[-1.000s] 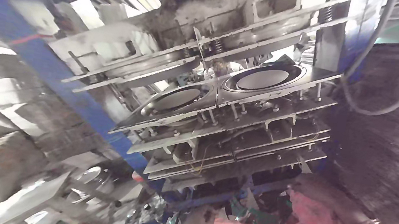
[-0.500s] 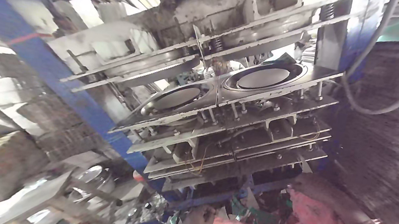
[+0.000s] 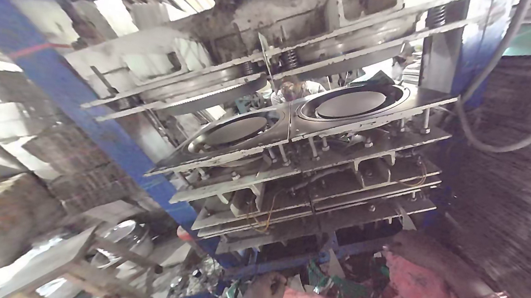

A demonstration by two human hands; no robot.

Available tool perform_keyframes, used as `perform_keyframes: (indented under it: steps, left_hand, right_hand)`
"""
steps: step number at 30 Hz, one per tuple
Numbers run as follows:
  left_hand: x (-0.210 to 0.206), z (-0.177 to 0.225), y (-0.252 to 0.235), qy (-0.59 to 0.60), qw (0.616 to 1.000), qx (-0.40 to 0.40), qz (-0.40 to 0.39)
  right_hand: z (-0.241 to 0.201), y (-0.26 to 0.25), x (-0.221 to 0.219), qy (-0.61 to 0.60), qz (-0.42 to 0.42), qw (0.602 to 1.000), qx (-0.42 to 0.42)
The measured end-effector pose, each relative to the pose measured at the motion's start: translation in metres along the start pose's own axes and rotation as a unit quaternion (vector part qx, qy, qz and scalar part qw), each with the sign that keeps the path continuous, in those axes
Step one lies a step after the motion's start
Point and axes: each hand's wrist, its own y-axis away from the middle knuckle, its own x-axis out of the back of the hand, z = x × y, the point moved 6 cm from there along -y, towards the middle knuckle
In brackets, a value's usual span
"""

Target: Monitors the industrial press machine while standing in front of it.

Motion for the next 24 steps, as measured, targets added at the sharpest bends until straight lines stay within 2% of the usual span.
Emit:
perform_keyframes:
  steps: [3,7,11,15,20,24]
  left_hand:
    - [0.0,0.0,0.0,0.005,1.0,-0.003,0.001]
    - [-0.001,-0.001,0.0,0.007,1.0,0.001,-0.003]
    - [0.0,-0.001,0.001,0.004,1.0,-0.002,0.0]
    - [-0.001,-0.001,0.001,0.003,1.0,0.002,-0.004]
    - [0.0,0.0,0.001,0.008,1.0,-0.003,0.0]
    - [0.0,-0.001,0.001,0.008,1.0,-0.004,0.004]
  right_hand:
    - [0.006,-0.007,-0.004,-0.003,0.005,1.0,0.006]
    - [-0.007,0.018,0.002,-0.014,0.017,1.0,-0.004]
    - [0.005,-0.004,-0.003,0.001,0.0,1.0,0.007]
    - [-0.017,0.034,0.008,-0.013,0.011,1.0,-0.007]
    - [0.001,-0.001,-0.002,0.009,-0.002,1.0,0.01]
    - [0.002,-0.002,-0.003,0.014,-0.002,1.0,0.012]
